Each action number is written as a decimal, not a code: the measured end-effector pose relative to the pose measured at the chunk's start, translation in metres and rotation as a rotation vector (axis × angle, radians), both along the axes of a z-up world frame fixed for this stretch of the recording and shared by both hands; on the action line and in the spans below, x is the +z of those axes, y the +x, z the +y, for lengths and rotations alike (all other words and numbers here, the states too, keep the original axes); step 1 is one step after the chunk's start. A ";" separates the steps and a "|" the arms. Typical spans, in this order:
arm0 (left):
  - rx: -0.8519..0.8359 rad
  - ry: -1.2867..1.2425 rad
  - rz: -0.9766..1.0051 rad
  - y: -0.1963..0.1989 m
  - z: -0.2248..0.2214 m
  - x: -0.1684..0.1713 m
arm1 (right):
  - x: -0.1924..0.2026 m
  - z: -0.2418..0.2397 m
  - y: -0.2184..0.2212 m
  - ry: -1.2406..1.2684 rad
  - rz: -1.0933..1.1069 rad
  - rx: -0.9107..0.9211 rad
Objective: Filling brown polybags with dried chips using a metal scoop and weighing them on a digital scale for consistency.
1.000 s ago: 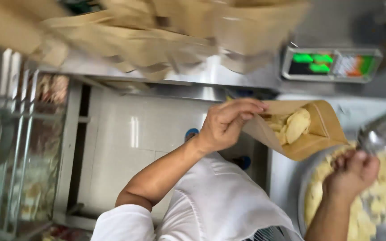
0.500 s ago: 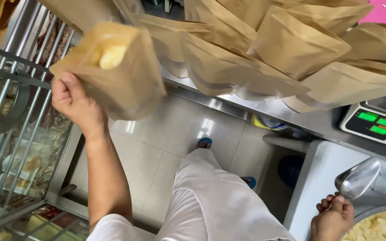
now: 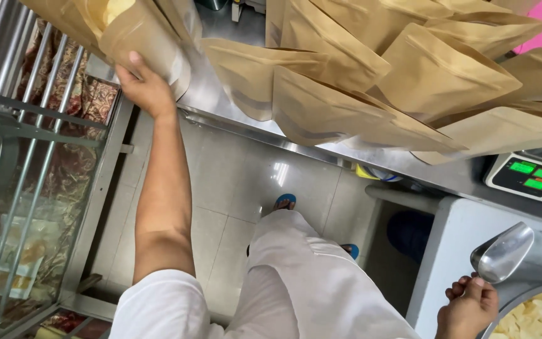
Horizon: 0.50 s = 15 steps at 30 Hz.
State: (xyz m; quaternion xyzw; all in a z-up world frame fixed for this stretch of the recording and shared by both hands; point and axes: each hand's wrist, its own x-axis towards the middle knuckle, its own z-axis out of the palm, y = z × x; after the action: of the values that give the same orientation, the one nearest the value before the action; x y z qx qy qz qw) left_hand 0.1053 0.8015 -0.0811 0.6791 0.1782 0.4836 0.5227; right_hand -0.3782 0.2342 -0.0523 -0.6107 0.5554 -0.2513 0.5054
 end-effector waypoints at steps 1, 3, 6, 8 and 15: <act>0.025 -0.010 0.093 0.002 0.002 -0.015 | 0.004 0.005 0.000 0.000 0.017 -0.013; 0.041 -0.022 0.187 0.005 0.006 -0.033 | 0.007 0.009 -0.001 -0.002 0.035 -0.032; -0.003 -0.097 0.252 0.009 0.014 -0.038 | 0.003 0.008 -0.004 -0.012 0.055 -0.037; -0.115 -0.387 0.351 0.007 0.018 -0.028 | -0.003 0.005 -0.006 0.001 0.016 -0.029; -0.474 -0.213 0.453 -0.061 -0.055 0.007 | -0.016 -0.001 -0.006 0.013 0.010 -0.052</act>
State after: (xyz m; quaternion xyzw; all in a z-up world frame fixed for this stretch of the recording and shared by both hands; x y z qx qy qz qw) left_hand 0.0441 0.7465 -0.0745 0.7334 0.1764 0.1643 0.6356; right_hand -0.3846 0.2333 -0.0684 -0.5942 0.5750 -0.2578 0.4999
